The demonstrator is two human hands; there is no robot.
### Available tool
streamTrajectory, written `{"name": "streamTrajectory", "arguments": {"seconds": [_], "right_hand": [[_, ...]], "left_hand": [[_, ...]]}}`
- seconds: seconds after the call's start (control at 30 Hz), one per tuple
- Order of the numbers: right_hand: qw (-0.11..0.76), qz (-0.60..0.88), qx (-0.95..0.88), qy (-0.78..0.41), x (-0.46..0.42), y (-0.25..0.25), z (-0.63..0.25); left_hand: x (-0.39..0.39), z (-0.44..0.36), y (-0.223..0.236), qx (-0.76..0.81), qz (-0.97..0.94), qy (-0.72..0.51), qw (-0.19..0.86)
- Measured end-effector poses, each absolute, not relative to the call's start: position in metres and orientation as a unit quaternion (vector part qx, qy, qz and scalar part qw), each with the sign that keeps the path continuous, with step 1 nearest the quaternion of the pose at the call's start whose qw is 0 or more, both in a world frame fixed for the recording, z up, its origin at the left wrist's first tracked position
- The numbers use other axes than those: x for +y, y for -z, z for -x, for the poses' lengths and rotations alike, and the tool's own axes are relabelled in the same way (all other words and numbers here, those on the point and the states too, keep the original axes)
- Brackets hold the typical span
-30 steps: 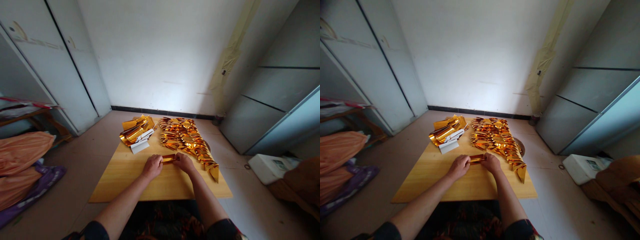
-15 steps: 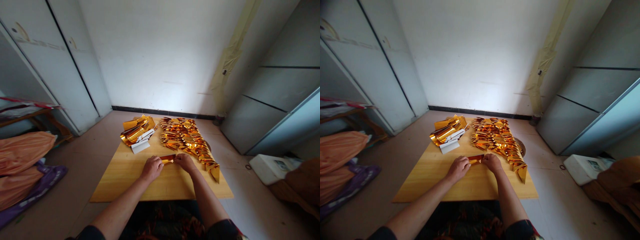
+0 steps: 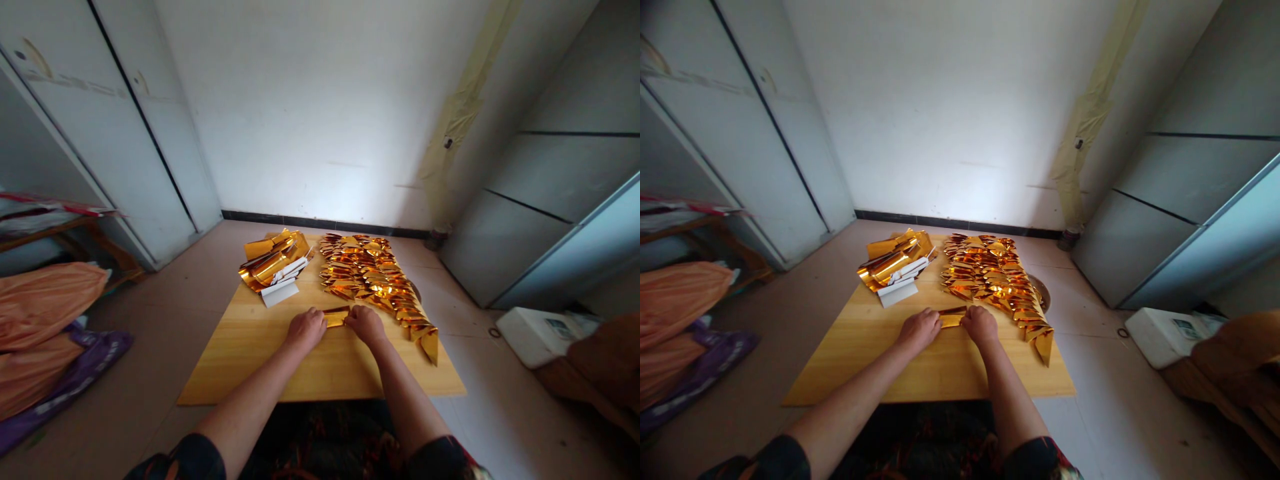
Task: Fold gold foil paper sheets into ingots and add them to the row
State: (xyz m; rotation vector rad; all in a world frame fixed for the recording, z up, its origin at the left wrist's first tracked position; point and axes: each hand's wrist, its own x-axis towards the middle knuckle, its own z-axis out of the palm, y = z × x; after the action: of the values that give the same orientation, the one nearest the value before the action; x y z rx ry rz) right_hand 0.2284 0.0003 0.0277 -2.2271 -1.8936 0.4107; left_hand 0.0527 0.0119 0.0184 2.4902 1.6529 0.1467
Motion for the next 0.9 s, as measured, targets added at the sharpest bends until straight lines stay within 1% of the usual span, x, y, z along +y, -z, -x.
{"name": "streamTrajectory", "arguments": {"seconds": [0.2, 0.33, 0.63, 0.77, 0.9], "right_hand": [[0.076, 0.755, -0.637, -0.134, 0.001, -0.029, -0.227], [0.064, 0.764, -0.627, -0.136, 0.001, -0.031, -0.224], [0.07, 0.779, -0.608, -0.139, -0.001, -0.035, -0.222], [0.1, 0.761, -0.633, -0.099, -0.007, -0.034, -0.219], [0.107, 0.693, -0.711, -0.045, -0.013, -0.025, -0.214]], "left_hand": [[0.011, -0.053, -0.017, 0.554, -0.829, -0.037, 0.06], [0.012, -0.054, -0.019, 0.562, -0.823, -0.028, 0.072], [0.018, -0.058, -0.022, 0.562, -0.822, -0.016, 0.085], [0.019, -0.06, -0.021, 0.563, -0.822, -0.018, 0.083], [0.016, -0.059, -0.021, 0.568, -0.819, -0.019, 0.076]]}}
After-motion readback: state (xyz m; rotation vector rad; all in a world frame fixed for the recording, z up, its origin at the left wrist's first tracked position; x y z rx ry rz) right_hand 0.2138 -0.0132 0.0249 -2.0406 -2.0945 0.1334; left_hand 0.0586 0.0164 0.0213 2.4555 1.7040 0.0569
